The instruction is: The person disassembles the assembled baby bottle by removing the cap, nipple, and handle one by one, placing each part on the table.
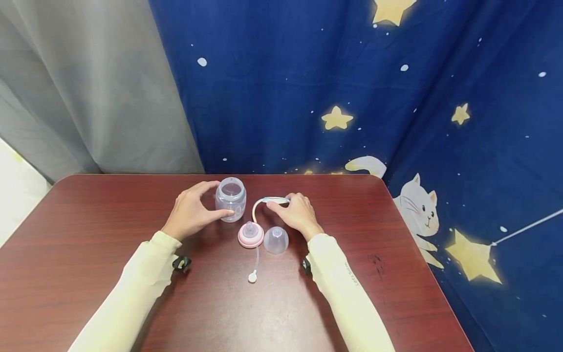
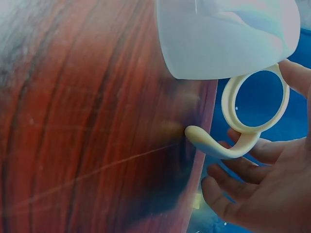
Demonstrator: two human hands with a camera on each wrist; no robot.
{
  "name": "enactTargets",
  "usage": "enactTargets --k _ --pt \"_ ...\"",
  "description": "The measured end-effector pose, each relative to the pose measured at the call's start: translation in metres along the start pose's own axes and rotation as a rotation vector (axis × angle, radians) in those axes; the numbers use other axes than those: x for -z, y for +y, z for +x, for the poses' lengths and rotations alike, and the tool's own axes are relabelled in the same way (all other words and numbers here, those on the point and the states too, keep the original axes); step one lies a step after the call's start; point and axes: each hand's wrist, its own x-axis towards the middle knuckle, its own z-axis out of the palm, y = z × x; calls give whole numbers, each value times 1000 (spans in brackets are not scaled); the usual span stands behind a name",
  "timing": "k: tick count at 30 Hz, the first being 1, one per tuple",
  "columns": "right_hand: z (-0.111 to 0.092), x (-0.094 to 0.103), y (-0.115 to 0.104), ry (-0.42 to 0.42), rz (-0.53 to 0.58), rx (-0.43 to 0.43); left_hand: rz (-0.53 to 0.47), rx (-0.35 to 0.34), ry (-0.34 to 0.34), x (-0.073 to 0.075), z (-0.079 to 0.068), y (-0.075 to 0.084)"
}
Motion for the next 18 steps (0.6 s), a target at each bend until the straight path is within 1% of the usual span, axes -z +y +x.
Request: enactTargets --k 9,18 --pt "1 -4 5 -6 -27 -23 10 -9 11 -1 0 -1" --pt "1 -9 8 7 -69 6 5 -6 16 -1 -1 -2"
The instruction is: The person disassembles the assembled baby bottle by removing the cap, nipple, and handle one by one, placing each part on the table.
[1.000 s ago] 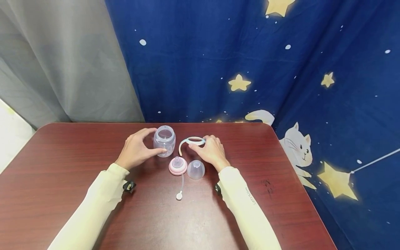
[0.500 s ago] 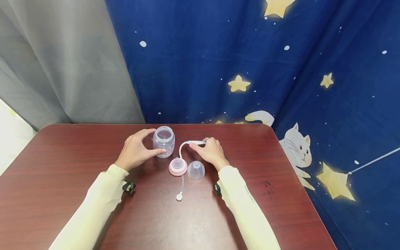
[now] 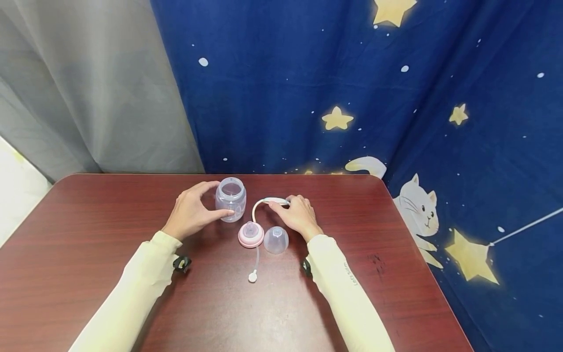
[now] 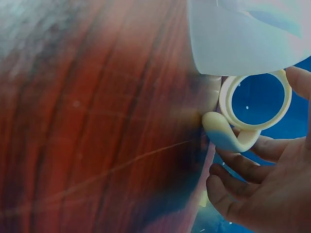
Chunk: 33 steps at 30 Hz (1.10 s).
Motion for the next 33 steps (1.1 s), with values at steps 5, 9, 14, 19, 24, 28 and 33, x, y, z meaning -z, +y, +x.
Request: enactTargets --k 5,9,14,19,24,28,33 --pt "-3 4 -15 66 -3 45 -14 27 -3 0 0 -2" --pt "-8 9 -38 119 56 194 -48 69 -28 -2 -1 -6" --pt "-13 10 -67 109 55 362 -93 97 -47 -6 -3 -12" --pt "-10 0 -83 79 -9 392 -159 103 -63 -11 -4 -19" --pt "-8 -7 -88 61 -44 380 -205 124 -105 -12 -5 -24" --pt "-7 -10 -90 62 -53 383 -204 142 -125 -11 -5 -26" --pt "-6 -11 -91 61 -58 389 -171 153 -137 -8 -6 -27"
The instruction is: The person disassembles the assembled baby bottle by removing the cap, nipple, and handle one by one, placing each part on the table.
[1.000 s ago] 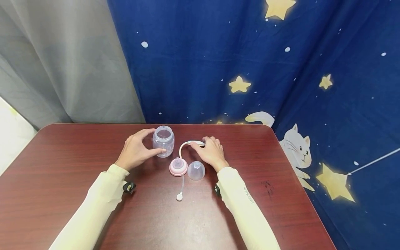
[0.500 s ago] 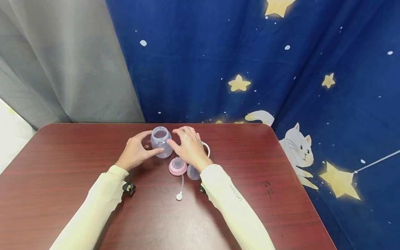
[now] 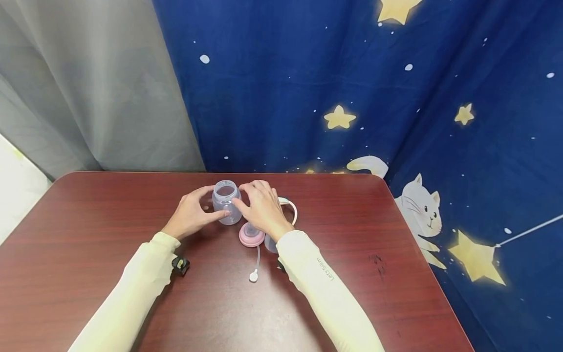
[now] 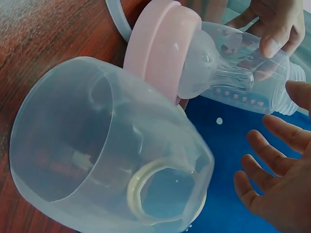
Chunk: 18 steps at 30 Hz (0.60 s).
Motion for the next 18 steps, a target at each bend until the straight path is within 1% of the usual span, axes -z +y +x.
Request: enactTargets --k 4,11,15,18 --pt "0 0 0 -4 3 1 26 7 -3 1 0 0" --pt "0 0 0 -19 11 -6 32 15 -6 2 0 -1" --pt "-3 1 5 -25 39 -31 17 7 -8 2 -1 -4" --pt "-6 4 12 -12 54 -48 -17 -4 -8 4 -2 -6"
